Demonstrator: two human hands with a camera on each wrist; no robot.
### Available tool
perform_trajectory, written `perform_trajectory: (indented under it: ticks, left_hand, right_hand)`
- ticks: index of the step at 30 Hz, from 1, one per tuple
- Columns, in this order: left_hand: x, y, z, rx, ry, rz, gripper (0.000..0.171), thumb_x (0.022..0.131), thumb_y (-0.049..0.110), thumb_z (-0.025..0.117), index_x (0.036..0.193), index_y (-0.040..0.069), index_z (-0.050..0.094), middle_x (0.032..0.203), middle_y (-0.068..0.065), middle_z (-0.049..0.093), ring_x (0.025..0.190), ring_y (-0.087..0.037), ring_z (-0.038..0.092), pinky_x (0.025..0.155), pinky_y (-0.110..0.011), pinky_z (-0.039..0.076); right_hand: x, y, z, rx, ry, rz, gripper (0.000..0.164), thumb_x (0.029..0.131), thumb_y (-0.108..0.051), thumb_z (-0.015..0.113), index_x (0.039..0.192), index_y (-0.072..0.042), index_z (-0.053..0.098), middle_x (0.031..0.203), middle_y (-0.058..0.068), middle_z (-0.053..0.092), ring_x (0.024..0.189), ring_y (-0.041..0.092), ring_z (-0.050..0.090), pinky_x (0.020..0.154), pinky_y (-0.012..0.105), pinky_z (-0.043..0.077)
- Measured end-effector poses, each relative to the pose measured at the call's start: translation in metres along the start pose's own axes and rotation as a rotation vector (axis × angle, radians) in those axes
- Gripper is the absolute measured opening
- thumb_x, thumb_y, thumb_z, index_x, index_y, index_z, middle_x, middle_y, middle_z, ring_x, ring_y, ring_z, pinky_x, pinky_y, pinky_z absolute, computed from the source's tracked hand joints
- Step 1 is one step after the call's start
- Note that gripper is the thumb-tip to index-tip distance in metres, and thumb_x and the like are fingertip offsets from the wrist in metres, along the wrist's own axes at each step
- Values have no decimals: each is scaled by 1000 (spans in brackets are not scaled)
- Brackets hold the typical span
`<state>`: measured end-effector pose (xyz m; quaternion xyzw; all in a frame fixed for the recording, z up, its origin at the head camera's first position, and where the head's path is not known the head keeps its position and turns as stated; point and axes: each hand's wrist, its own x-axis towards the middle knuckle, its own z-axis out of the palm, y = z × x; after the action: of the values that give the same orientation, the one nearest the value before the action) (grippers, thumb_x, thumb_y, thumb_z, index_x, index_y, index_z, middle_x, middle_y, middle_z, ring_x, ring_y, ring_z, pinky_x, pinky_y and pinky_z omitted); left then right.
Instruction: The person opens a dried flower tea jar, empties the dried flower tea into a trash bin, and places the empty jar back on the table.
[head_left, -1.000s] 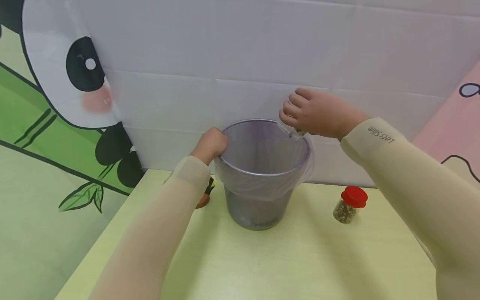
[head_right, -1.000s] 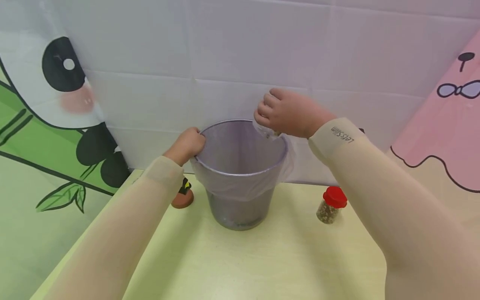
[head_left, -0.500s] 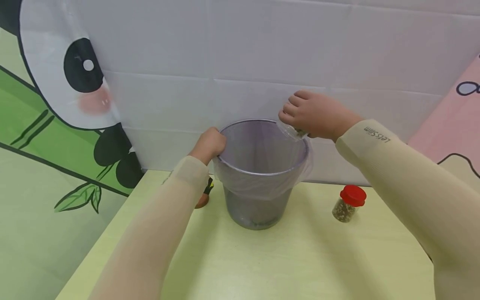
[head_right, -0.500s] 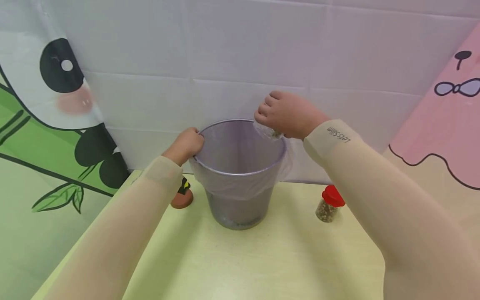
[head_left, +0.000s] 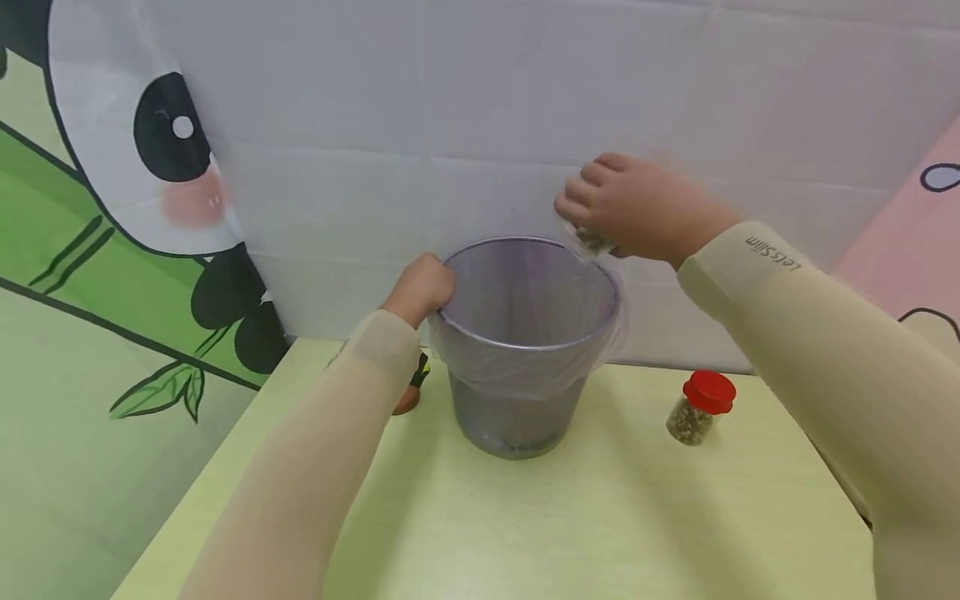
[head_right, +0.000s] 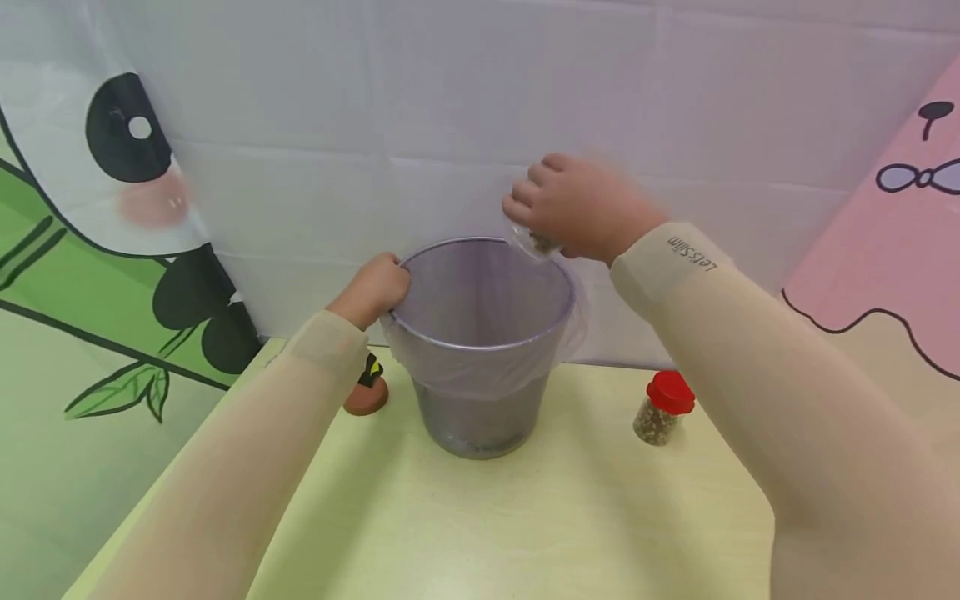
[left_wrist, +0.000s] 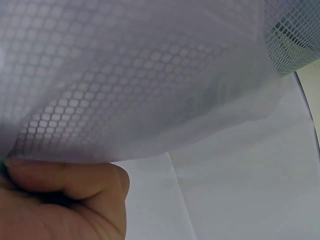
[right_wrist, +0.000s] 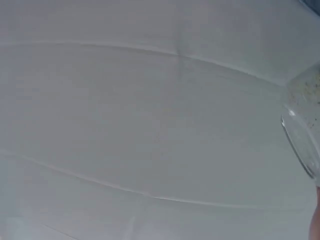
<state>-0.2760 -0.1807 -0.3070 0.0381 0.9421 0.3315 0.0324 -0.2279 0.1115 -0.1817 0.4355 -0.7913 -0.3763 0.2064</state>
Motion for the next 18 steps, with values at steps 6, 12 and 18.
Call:
perform_trajectory:
  ticks: [6,12,18]
  left_hand:
    - [0,6,-1,-14,7,7,52,101,12,30,145,-12,42,141,-24,52,116,-36,52,106,-48,44]
    - [0,3,-1,-29,1,-13,53,101,12,32,147,-12,40,141,-25,51,118,-36,52,107,-48,43]
    - [0,2,1,-20,-9,-24,53,101,12,33,148,-11,39,142,-25,51,120,-37,52,107,-49,44]
  right_hand:
    - [3,-9,10,-9,-66,-56,81,70,-24,97,134,1,52,122,17,61,113,38,57,106,48,43]
    - [6,-4,2,-82,-16,-92,69,74,-15,93,128,2,53,112,16,61,106,38,58,102,47,44]
    - [8,1,-10,-107,40,-7,76,72,-16,94,132,3,51,117,18,60,109,37,56,106,48,41]
